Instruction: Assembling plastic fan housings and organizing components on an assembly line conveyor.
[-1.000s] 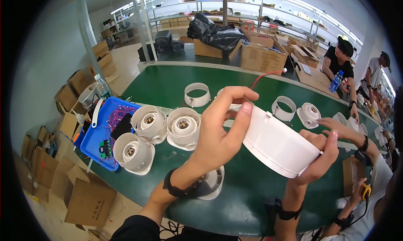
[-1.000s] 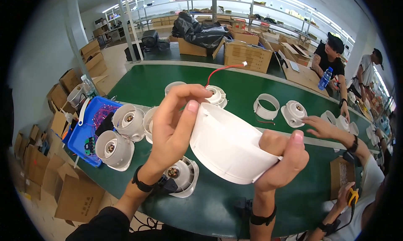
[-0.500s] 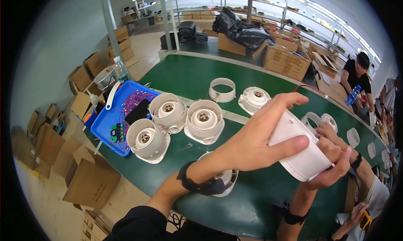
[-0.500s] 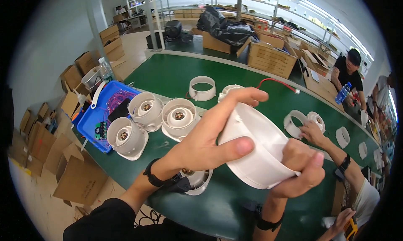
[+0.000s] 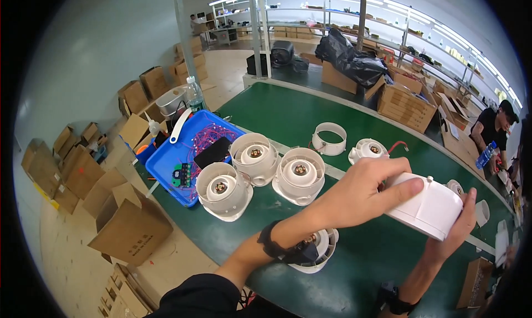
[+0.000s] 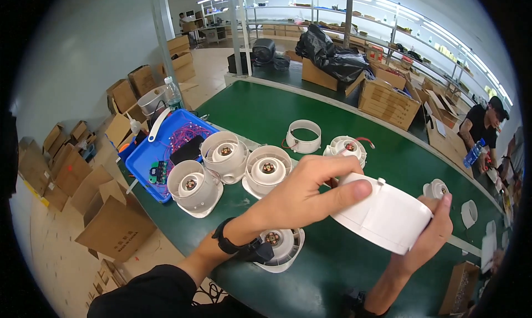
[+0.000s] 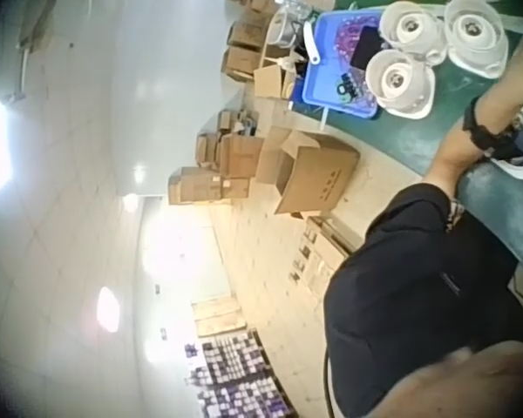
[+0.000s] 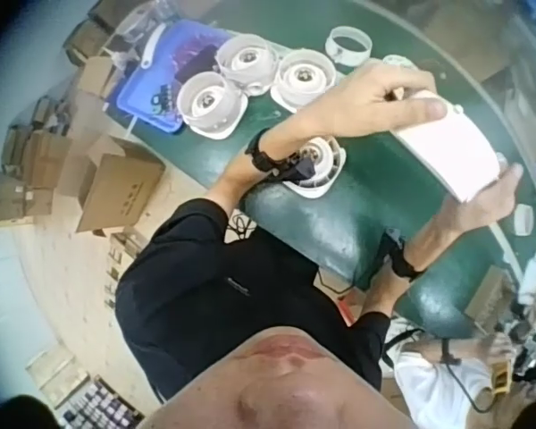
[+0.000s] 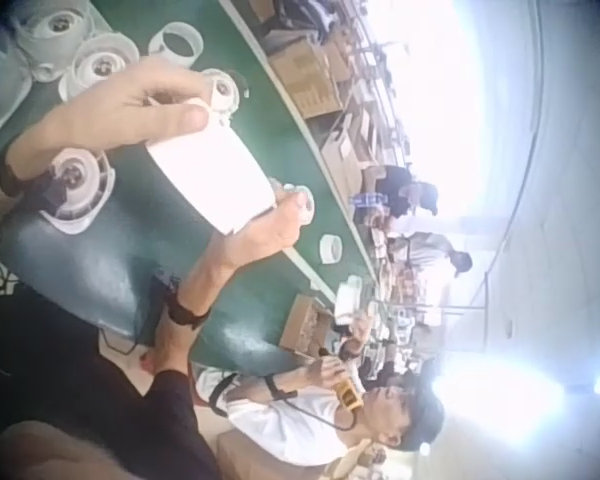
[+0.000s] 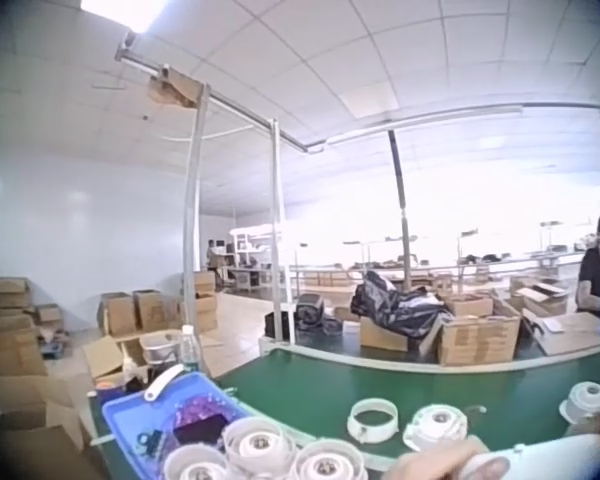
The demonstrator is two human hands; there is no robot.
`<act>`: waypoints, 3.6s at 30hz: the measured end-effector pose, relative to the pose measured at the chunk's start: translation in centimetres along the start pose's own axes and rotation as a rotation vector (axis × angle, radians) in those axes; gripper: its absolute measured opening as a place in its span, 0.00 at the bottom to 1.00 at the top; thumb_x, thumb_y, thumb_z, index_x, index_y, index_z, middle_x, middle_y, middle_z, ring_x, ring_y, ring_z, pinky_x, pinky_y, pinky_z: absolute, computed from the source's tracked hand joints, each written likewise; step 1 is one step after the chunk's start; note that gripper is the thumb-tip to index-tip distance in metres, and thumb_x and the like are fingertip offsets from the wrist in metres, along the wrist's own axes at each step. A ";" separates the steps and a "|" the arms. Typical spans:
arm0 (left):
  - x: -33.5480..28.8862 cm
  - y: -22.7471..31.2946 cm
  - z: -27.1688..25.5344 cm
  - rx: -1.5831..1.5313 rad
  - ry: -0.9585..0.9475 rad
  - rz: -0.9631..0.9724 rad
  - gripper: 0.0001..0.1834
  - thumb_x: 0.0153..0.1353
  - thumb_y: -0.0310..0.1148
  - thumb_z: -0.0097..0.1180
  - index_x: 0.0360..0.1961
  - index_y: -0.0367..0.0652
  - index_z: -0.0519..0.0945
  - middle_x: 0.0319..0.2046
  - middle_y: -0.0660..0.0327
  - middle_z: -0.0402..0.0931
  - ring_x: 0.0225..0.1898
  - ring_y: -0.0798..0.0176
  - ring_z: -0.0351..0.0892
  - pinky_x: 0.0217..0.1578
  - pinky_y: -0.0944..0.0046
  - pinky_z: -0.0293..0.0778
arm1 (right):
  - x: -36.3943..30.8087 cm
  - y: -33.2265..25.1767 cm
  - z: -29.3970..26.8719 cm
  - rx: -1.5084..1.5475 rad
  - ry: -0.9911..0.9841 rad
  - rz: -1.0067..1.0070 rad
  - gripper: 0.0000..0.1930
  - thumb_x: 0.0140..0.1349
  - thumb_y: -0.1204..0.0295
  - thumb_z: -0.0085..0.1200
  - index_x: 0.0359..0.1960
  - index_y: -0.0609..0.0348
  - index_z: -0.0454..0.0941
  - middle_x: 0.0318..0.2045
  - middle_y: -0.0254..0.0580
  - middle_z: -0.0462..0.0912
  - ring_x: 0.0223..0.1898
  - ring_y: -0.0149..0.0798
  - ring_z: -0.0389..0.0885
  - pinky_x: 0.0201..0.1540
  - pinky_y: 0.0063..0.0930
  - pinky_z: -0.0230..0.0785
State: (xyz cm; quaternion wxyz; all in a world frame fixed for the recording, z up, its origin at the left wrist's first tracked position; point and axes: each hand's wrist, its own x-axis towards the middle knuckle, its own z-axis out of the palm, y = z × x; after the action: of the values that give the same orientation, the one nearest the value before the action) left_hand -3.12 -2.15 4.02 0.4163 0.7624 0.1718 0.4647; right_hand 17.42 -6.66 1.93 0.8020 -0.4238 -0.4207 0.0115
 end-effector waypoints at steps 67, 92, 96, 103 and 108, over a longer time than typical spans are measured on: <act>2.6 -20.4 -34.1 1.448 0.213 -0.826 0.38 0.55 0.50 0.60 0.62 0.36 0.71 0.55 0.43 0.76 0.56 0.45 0.78 0.57 0.51 0.73 | 0.3 -2.1 1.0 -0.065 -0.916 0.171 0.07 0.63 0.74 0.55 0.38 0.65 0.79 0.29 0.40 0.82 0.33 0.30 0.81 0.36 0.25 0.73; -3.5 10.5 -4.8 0.534 -0.558 -0.016 0.62 0.35 0.47 0.78 0.68 0.38 0.54 0.65 0.44 0.56 0.64 0.48 0.64 0.59 0.52 0.67 | 1.6 -3.7 -1.6 -0.082 -0.867 0.085 0.05 0.64 0.76 0.52 0.37 0.64 0.80 0.27 0.37 0.82 0.31 0.28 0.82 0.32 0.20 0.68; 4.3 7.3 -11.4 0.836 -0.104 -0.179 0.57 0.46 0.58 0.70 0.70 0.38 0.57 0.53 0.43 0.74 0.53 0.51 0.78 0.51 0.59 0.75 | 1.6 -2.5 -1.2 -0.082 -0.861 0.108 0.05 0.64 0.76 0.53 0.36 0.64 0.80 0.26 0.37 0.82 0.29 0.28 0.80 0.31 0.21 0.68; 9.5 -9.1 -25.7 0.894 0.320 -1.086 0.53 0.37 0.69 0.69 0.56 0.38 0.75 0.49 0.45 0.78 0.49 0.40 0.79 0.44 0.30 0.73 | 0.4 -2.2 0.2 -0.126 -0.960 -0.033 0.04 0.62 0.77 0.54 0.35 0.65 0.79 0.26 0.40 0.82 0.27 0.32 0.80 0.30 0.24 0.71; 6.5 -14.0 -24.5 0.489 0.353 -1.182 0.35 0.44 0.65 0.64 0.42 0.47 0.83 0.37 0.54 0.83 0.32 0.52 0.82 0.31 0.49 0.72 | 1.3 -2.2 -0.7 -0.175 -0.933 -0.030 0.04 0.61 0.78 0.54 0.35 0.64 0.80 0.26 0.41 0.83 0.26 0.34 0.80 0.29 0.25 0.72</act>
State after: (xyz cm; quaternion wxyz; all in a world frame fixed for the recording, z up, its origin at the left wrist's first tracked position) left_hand -18.95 22.03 2.05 0.3819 0.5245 0.7274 0.2235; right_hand 17.96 -8.11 4.11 0.4886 -0.4333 -0.7416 0.1535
